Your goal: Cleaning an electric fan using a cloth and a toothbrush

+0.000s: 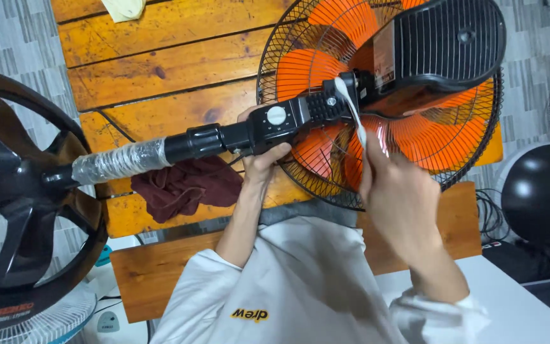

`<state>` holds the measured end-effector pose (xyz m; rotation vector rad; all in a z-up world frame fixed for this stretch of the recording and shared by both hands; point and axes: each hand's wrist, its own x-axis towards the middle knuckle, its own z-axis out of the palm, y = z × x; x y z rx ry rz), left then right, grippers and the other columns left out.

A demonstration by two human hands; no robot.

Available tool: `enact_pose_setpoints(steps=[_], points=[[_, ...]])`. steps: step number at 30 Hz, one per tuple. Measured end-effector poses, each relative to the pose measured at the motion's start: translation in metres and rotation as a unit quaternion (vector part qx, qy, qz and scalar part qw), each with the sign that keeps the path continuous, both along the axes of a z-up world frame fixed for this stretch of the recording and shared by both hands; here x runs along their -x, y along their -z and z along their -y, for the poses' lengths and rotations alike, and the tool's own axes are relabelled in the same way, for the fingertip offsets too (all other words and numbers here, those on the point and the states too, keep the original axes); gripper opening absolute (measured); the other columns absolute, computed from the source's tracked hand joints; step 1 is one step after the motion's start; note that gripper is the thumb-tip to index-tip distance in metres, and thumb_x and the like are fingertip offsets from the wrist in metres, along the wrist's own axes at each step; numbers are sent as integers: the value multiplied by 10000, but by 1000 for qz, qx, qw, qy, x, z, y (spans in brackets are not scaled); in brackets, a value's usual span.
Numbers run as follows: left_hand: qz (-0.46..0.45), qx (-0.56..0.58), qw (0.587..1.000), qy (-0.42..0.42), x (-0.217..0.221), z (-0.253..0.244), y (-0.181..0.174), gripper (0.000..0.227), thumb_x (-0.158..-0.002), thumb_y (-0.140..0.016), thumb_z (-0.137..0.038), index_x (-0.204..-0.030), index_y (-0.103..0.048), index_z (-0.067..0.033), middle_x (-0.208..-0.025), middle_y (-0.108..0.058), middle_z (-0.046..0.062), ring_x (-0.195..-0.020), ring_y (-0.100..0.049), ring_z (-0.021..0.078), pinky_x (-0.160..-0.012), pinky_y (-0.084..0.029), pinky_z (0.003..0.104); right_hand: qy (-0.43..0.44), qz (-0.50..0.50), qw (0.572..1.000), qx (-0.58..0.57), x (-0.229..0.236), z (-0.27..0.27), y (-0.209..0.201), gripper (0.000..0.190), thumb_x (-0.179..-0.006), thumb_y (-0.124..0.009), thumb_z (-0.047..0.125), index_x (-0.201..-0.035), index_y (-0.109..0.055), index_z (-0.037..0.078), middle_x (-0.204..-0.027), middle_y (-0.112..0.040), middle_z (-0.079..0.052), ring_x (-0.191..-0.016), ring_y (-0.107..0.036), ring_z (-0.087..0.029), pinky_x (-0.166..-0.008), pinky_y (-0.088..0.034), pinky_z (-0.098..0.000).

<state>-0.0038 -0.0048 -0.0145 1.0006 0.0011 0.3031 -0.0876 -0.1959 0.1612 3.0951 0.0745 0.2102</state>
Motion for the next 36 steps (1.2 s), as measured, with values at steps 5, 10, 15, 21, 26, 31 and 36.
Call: enact_pose_setpoints(steps=[5, 10, 15, 21, 26, 31, 36], points=[[4, -13, 1000, 7, -1, -2, 4, 904, -543, -982, -96, -1343, -562, -86, -1120, -640, 77, -1018, -606, 154, -898, -515, 286, 19, -63, 997, 41, 11, 0, -20, 322, -1042, -543, 314, -1286, -750, 275, -642, -671, -54, -477, -676, -232, -490, -606, -387], [10, 6, 1000, 15, -1, -4, 5, 907, -550, -1000, -129, -1341, -559, -98, -1142, -660, 74, -1051, -625, 159, -947, -507, 304, -2, -45, 995, 85, -7, -10, -26, 332, -991, -615, 277, -1310, -703, 245, -684, -672, -75, -514, -705, -289, -470, -597, -442], [20, 13, 1000, 12, -2, -1, 0, 898, -563, -1011, -146, -1342, -567, -92, -1165, -673, 100, -1077, -639, 175, -953, -512, 327, 0, -71, 990, 123, -11, -13, -25, 381, -950, -635, 305, -1326, -662, 255, -705, -672, -66, -530, -719, -315, -491, -608, -471], [19, 10, 998, 67, 5, -7, -8, 746, -749, -895, -202, -1354, -469, -102, -1350, -594, 148, -1235, -604, 272, -1098, -499, 433, 14, -123, 983, 136, -20, -10, -24, 487, -930, -605, 360, -1415, -571, 324, -750, -655, 10, -493, -693, -336, -394, -524, -494], [7, 1, 996, 87, 5, -9, -12, 769, -725, -863, -125, -1366, -440, -79, -1398, -565, 194, -1319, -570, 301, -1181, -442, 458, -16, -178, 977, 120, -27, -7, -40, 447, -916, -597, 311, -1361, -565, 336, -658, -617, 2, -500, -685, -355, -387, -513, -495], [-33, -102, 992, 74, 6, -20, -39, 694, -690, -855, -185, -1311, -561, -85, -1303, -606, 106, -1211, -607, 235, -1107, -485, 385, -22, -258, 961, 101, -52, -12, -54, 434, -968, -546, 353, -1401, -524, 335, -715, -700, -54, -591, -725, -395, -466, -555, -527], [0, -113, 987, 112, 12, -21, -2, 595, -847, -868, -247, -1329, -545, -111, -1212, -658, 48, -1163, -661, 188, -1076, -549, 312, -57, -195, 969, 143, -46, -3, -51, 554, -878, -617, 357, -1431, -600, 355, -861, -721, 71, -592, -739, -284, -419, -554, -464]])
